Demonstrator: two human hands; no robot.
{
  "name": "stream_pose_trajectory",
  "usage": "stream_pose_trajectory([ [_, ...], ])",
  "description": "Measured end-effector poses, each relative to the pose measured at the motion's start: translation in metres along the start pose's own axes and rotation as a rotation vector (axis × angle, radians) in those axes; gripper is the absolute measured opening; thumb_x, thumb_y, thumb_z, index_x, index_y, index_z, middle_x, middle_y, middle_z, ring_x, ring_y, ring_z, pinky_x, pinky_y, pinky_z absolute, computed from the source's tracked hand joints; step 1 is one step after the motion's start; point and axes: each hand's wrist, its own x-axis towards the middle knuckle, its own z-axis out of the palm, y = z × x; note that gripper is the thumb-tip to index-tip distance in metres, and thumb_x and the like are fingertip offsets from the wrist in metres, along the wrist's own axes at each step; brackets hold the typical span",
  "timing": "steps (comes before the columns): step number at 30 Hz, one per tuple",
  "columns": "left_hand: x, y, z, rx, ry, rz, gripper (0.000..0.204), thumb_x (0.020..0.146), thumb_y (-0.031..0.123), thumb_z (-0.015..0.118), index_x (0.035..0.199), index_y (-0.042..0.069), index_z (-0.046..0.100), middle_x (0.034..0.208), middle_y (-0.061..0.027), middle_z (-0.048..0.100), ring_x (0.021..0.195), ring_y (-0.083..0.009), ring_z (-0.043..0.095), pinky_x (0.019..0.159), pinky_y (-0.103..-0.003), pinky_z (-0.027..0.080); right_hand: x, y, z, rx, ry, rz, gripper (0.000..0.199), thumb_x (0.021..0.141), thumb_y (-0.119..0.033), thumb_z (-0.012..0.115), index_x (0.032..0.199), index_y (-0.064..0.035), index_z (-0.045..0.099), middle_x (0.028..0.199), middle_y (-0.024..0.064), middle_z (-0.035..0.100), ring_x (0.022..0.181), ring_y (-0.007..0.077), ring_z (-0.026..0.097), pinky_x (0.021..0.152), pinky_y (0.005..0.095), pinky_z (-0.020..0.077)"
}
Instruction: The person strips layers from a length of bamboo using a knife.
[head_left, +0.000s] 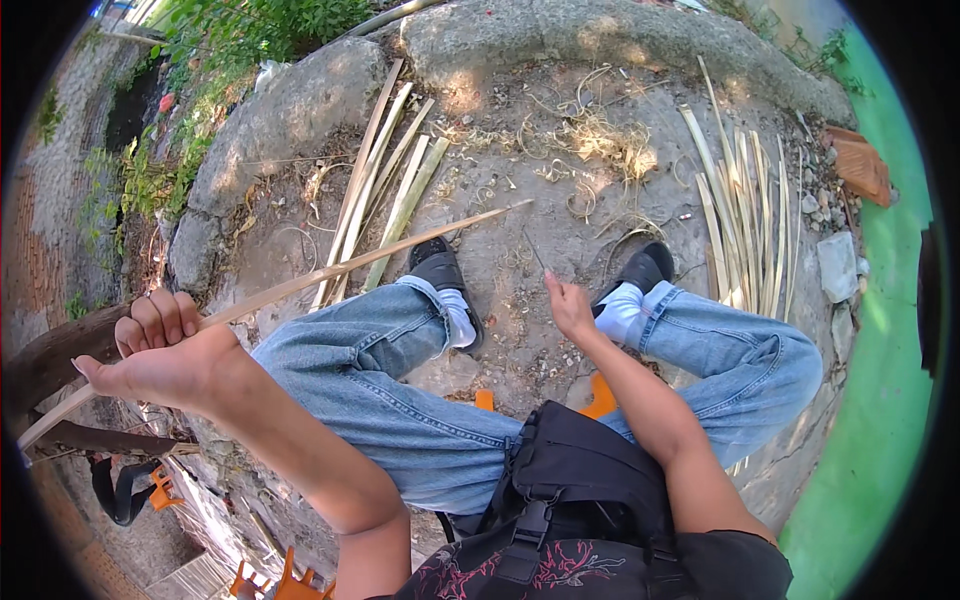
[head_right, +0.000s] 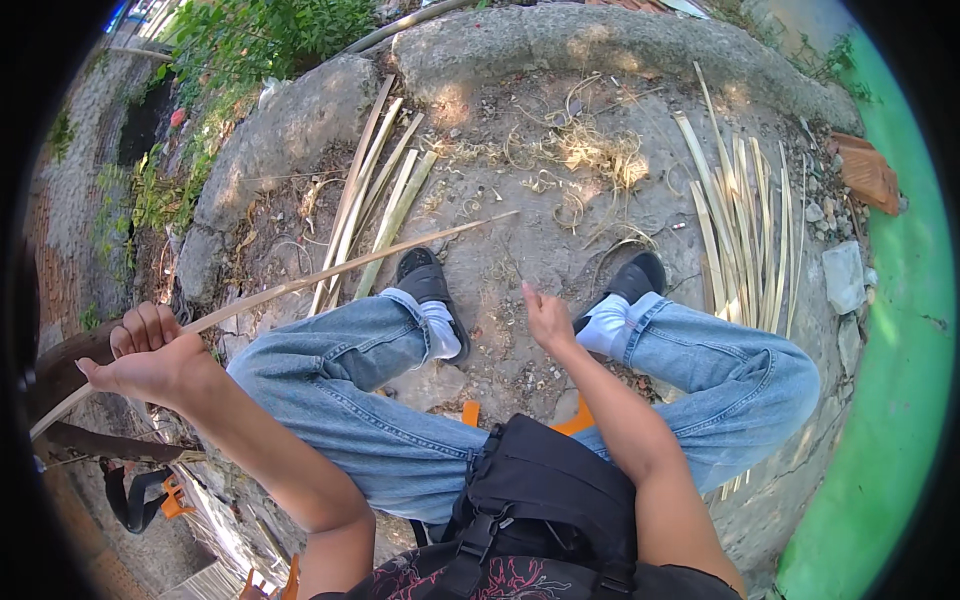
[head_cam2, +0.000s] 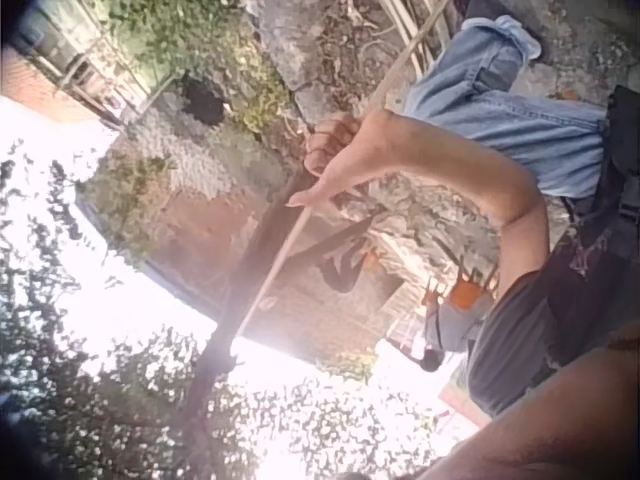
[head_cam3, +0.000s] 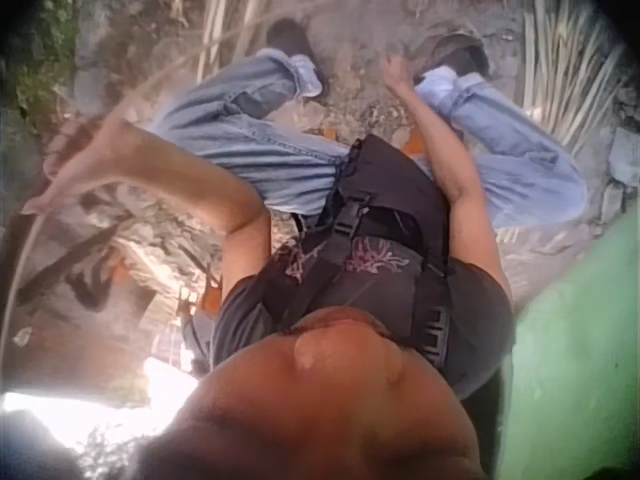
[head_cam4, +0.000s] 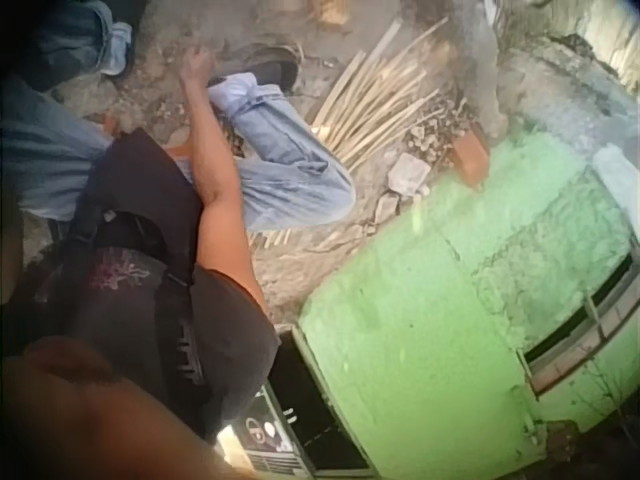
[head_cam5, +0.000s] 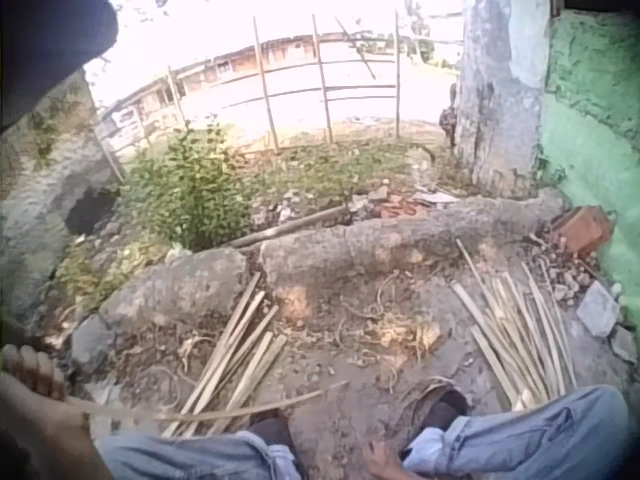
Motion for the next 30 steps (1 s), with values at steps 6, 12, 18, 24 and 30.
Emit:
stream_pose_trajectory([
  [6,0.007,-0.007,-0.011,-0.124,-0.208,-0.012,0.070,0.079,0.082,0.028,0.058,0.016,0.018,0.053,0.0023,0.016,0.050,-0.0109,0.014,0.047,-0.027,0.007,-0.014,-0.072,-0.029,0.130,-0.091,-0.033,0.067,0.090,-0.055,0.045,0.058,0.0039,0.050,0.049,0.0149,0.043,0.048,0.0224,0.042,0.050,0.0405,0.0334],
  [12,0.001,-0.001,-0.014,-0.316,-0.552,-0.113,0.072,0.077,0.084,0.028,0.061,0.014,0.022,0.056,0.0019,0.018,0.051,-0.0109,0.016,0.046,-0.027,0.012,-0.056,-0.156,-0.074,0.246,-0.158,-0.180,0.058,0.085,-0.048,0.060,0.058,0.0013,0.047,0.047,0.0052,0.035,0.048,0.0127,0.034,0.046,0.0339,0.0281],
  [18,0.004,0.008,-0.018,-0.609,-0.957,-0.294,0.068,0.078,0.081,0.034,0.069,0.013,0.028,0.058,0.0026,0.020,0.052,-0.0097,0.018,0.042,-0.024,0.015,-0.086,-0.215,-0.107,0.174,-0.048,-0.360,0.041,0.076,-0.035,0.075,0.069,-0.0009,0.055,0.053,0.0019,0.045,0.052,0.0107,0.040,0.050,0.0292,0.0370],
  [24,0.015,-0.005,-0.004,-0.932,-1.179,-0.550,0.064,0.083,0.076,0.033,0.074,0.012,0.032,0.062,0.0001,0.024,0.055,-0.0108,0.022,0.043,-0.024,0.021,-0.059,-0.219,-0.101,0.432,-0.116,-0.511,0.031,0.068,-0.019,0.083,0.074,-0.0015,0.059,0.064,-0.0021,0.055,0.060,0.0064,0.049,0.055,0.0241,0.0416],
  [30,-0.001,-0.027,0.009,-0.156,-0.799,-0.197,0.074,0.092,0.065,0.025,0.119,0.002,0.050,0.108,-0.0112,0.058,0.100,-0.0200,0.053,0.085,-0.031,0.038,-0.039,-0.259,-0.117,0.673,-0.065,-0.538,0.021,0.073,-0.005,0.078,0.069,-0.0036,0.057,0.071,0.0016,0.062,0.060,0.0045,0.048,0.054,0.0211,0.0398],
])
